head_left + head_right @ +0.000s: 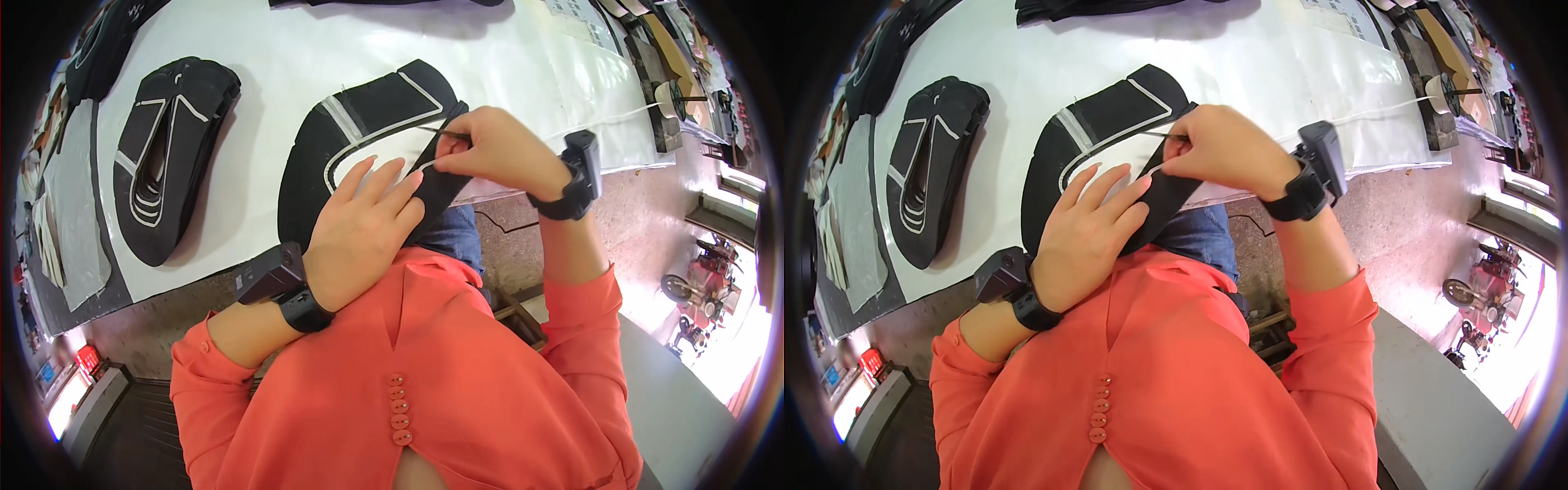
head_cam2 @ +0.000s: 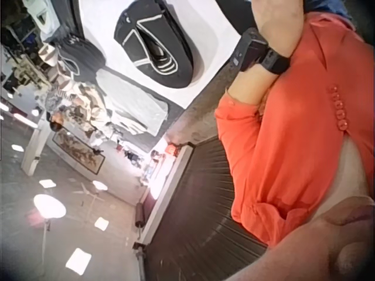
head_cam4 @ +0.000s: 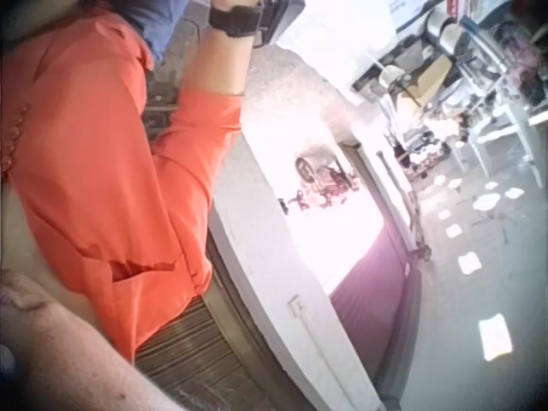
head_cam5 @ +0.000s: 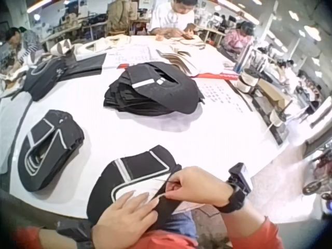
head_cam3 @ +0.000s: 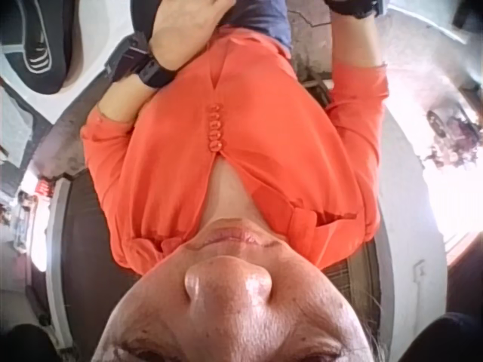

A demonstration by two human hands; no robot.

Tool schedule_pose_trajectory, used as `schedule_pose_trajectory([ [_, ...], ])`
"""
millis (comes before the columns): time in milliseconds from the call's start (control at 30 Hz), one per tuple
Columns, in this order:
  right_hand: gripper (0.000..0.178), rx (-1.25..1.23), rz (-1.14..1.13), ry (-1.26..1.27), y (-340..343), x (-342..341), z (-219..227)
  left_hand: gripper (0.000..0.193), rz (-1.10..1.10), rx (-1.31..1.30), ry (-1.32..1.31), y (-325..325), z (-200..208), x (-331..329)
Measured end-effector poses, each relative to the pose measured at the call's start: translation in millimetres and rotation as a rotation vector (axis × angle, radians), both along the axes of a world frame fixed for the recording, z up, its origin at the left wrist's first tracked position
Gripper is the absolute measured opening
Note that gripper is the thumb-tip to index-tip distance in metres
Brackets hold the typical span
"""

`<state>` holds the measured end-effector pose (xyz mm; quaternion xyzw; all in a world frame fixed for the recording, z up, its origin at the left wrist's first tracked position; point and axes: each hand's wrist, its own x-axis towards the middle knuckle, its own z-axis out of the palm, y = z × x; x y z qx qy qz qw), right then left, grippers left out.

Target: Using small snips to trim excess material from the edges of shoe upper components.

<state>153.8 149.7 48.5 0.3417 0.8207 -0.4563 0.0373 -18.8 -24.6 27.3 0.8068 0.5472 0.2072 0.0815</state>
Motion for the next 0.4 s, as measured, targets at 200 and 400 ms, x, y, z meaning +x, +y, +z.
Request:
schedule_pose_trajectory([
  [200, 0.023, 0.074, -0.042, 0.008, 7, -9, 4, 0.011, -0.008, 0.015, -0.015, 6, -1, 1],
  [400, 0.021, 0.118, -0.047, -0.083, 14, -6, -7, 0.018, -0.003, -0.007, -0.005, 10, 0, 3],
])
